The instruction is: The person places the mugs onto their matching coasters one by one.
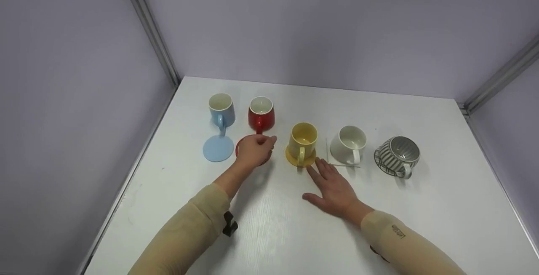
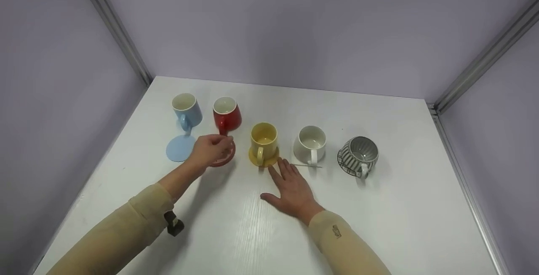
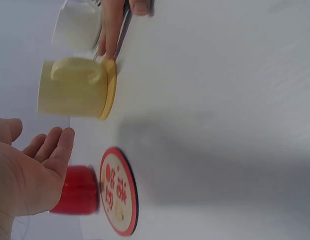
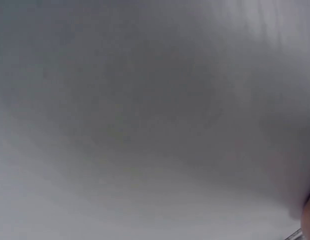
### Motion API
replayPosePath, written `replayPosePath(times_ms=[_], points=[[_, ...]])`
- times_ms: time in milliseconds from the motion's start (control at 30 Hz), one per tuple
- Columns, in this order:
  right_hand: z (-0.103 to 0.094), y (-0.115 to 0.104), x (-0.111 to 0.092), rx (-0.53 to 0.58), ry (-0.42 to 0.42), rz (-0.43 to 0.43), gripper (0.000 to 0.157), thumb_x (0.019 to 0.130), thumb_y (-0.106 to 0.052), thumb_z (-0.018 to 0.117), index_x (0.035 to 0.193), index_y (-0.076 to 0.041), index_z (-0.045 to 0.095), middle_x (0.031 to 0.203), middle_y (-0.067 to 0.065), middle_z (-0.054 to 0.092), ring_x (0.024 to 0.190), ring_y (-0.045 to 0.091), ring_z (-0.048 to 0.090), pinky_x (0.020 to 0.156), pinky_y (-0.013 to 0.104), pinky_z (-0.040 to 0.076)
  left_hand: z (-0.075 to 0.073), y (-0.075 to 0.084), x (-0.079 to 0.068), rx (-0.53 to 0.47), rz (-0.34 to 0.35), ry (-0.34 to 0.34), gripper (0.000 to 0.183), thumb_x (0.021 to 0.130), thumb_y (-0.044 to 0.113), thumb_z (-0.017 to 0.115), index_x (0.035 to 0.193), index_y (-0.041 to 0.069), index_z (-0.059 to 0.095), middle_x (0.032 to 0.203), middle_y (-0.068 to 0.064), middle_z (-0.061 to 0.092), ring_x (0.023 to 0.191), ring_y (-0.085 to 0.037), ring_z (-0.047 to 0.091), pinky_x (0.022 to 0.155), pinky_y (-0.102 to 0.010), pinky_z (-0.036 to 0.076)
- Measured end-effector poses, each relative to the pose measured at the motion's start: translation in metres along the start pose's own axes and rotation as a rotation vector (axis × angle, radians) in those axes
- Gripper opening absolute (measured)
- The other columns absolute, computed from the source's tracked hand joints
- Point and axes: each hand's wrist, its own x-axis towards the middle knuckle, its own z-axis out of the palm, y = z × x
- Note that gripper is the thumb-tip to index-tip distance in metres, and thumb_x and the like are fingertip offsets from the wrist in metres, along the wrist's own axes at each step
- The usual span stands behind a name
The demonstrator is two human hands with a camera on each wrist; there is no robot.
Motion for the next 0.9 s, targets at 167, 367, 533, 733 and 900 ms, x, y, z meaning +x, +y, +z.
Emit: replayPosePath(times_ms=[167,367,533,733,900], points=[[-0.008,-0.005,-0.004,0.029,-0.043,0.043,0.089,0.103,-0.074,0.044,0.169,-0.016,0.029,0.175,0.016,0.019,0.162,0.030,0.016,0.129,0.048,0.018,-0.014,0.003,0.005,-0.034,-0.009,0.088,0.040,0.105,0.043,0.065,0.125,0.010,0.073,0.113,-0.007,0.072,0.107,-0.025,0.066,0.098,-0.041,0.057],[-0.016,-0.022,-0.014,0.020,-0.061,-0.013,0.089,0.102,-0.075,0.043,0.168,-0.016,0.032,0.175,0.014,0.019,0.162,0.029,0.017,0.129,0.049,0.020,-0.026,0.003,0.010,-0.044,0.008,0.148,0.045,0.106,0.044,0.064,0.133,0.008,0.066,0.123,-0.010,0.069,0.112,-0.026,0.064,0.099,-0.042,0.056],[-0.013,-0.041,-0.022,0.016,-0.072,-0.084,0.090,0.101,-0.075,0.045,0.167,-0.016,0.035,0.174,0.017,0.022,0.161,0.033,0.021,0.127,0.050,0.024,-0.032,0.000,0.018,-0.055,-0.003,0.144,0.054,0.105,0.047,0.063,0.142,0.006,0.060,0.131,-0.013,0.067,0.119,-0.027,0.064,0.103,-0.043,0.055],[-0.008,-0.067,-0.014,0.035,-0.112,-0.150,0.092,0.100,-0.078,0.045,0.169,-0.019,0.031,0.174,0.018,0.021,0.161,0.033,0.019,0.128,0.049,0.022,-0.038,-0.005,0.025,-0.070,-0.046,0.087,0.063,0.106,0.052,0.060,0.149,0.007,0.054,0.144,-0.016,0.060,0.132,-0.031,0.056,0.112,-0.049,0.047],[-0.003,-0.085,0.007,0.046,-0.117,-0.193,0.092,0.100,-0.077,0.045,0.169,-0.018,0.029,0.175,0.019,0.019,0.162,0.034,0.017,0.128,0.051,0.022,-0.042,-0.003,0.033,-0.099,-0.103,0.046,0.068,0.106,0.056,0.056,0.154,0.008,0.049,0.153,-0.016,0.054,0.140,-0.033,0.052,0.118,-0.053,0.042]])
